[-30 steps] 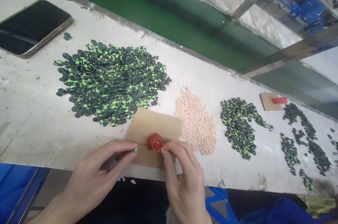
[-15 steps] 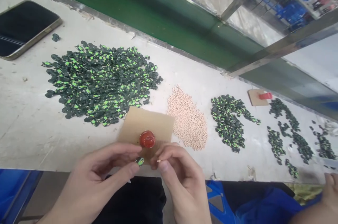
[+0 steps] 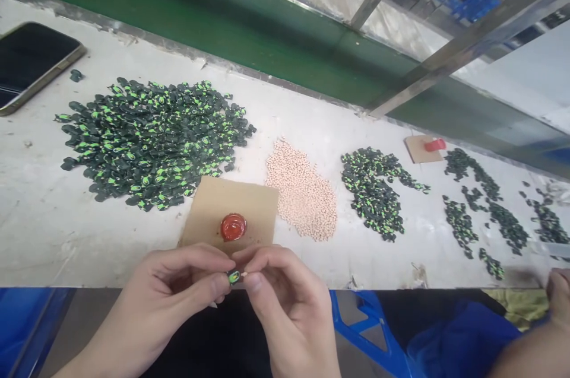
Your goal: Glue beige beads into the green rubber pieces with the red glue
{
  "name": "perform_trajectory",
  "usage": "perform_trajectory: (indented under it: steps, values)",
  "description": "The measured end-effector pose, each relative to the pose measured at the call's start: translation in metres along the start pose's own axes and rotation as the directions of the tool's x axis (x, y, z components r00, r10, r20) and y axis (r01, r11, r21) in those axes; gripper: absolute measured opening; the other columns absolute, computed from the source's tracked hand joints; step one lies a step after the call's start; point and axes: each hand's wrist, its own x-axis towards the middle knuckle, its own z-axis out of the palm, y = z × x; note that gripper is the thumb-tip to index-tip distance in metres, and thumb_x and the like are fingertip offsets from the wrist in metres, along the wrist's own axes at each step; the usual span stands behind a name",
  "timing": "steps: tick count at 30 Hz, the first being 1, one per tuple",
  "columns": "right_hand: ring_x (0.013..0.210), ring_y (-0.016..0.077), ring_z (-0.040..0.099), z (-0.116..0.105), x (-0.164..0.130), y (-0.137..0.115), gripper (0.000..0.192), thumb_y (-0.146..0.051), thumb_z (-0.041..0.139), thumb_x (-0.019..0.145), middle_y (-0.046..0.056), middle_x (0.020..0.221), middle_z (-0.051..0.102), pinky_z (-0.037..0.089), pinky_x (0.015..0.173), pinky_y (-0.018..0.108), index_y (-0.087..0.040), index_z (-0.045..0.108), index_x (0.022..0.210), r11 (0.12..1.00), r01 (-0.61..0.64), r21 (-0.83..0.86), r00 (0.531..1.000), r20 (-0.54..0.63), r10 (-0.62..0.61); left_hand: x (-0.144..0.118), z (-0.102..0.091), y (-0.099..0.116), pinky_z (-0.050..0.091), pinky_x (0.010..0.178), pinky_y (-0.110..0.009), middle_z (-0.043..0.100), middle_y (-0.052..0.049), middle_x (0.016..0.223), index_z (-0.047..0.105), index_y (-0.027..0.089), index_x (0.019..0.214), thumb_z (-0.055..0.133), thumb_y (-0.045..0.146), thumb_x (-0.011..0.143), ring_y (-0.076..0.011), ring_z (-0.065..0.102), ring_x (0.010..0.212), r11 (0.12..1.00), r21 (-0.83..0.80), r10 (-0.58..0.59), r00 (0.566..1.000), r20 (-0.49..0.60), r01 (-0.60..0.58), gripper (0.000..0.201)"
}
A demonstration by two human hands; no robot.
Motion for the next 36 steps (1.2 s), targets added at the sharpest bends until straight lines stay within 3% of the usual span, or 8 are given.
perform_trajectory:
  steps: [10,16,20,23,27,36]
  values:
    - [0.086,0.0129,0.075,-0.003,0.004,-0.005,0.014,-0.019,0.068,0.097,0.000,0.100,0.079,0.062,0.078,0.018,-0.031,0.074,0.092,0.997,0.029,-0.072,0.996,0.085,-0.023,-0.003,0.001,0.005,0.054,0.059,-0.013,0.076,-0.001,0.066,0.086,0.026,0.067,0.082,0.022,0.071,-0.0102,0.065,0.059,0.997,0.071,-0.016,1.000,-0.010,0.017,0.006]
    - [0.076,0.0110,0.075,-0.009,0.013,-0.016,0.014,-0.017,0.074,0.093,-0.001,0.084,0.079,0.062,0.072,0.016,-0.027,0.078,0.084,0.998,-0.056,0.002,0.979,0.197,0.054,-0.006,0.002,0.001,0.053,0.056,-0.013,0.073,0.000,0.060,0.085,0.024,0.068,0.087,0.022,0.069,-0.0096,0.064,0.056,0.999,0.026,-0.033,0.999,-0.017,0.034,0.003]
    - [0.070,0.0128,0.077,-0.003,0.011,-0.011,0.016,-0.017,0.076,0.090,-0.001,0.084,0.080,0.065,0.068,0.019,-0.031,0.082,0.093,0.992,-0.014,0.126,0.993,0.116,-0.001,-0.010,0.005,-0.004,0.053,0.060,-0.011,0.072,0.003,0.056,0.085,0.024,0.074,0.094,0.034,0.070,-0.0070,0.064,0.055,0.980,-0.186,-0.077,0.997,0.007,0.077,0.014]
    - [0.076,0.0130,0.078,0.002,0.005,0.000,0.033,-0.011,0.082,0.083,-0.003,0.090,0.081,0.065,0.070,0.017,-0.038,0.081,0.102,0.990,0.101,0.101,0.995,0.000,-0.102,-0.012,0.011,-0.002,0.052,0.060,-0.011,0.072,0.004,0.056,0.082,0.022,0.070,0.098,0.041,0.064,-0.0061,0.064,0.056,0.948,-0.288,-0.150,0.988,-0.022,0.138,0.026]
    - [0.074,0.0133,0.077,0.006,0.000,0.010,0.034,-0.007,0.084,0.079,-0.002,0.085,0.080,0.065,0.066,0.017,-0.036,0.081,0.097,0.976,0.215,0.039,0.974,-0.083,-0.211,-0.013,0.016,0.002,0.052,0.058,-0.011,0.072,0.003,0.054,0.082,0.020,0.067,0.101,0.044,0.056,-0.0060,0.064,0.053,0.943,-0.282,-0.201,0.978,-0.054,0.179,0.032]
    - [0.072,0.0154,0.075,0.006,0.004,0.006,0.032,-0.007,0.080,0.082,0.000,0.085,0.080,0.065,0.063,0.023,-0.034,0.082,0.099,0.944,0.323,-0.065,0.945,-0.037,-0.326,-0.014,0.016,0.002,0.054,0.056,-0.012,0.075,0.002,0.052,0.083,0.022,0.064,0.101,0.050,0.052,-0.0065,0.065,0.049,0.971,-0.204,-0.155,0.980,-0.124,0.128,0.035]
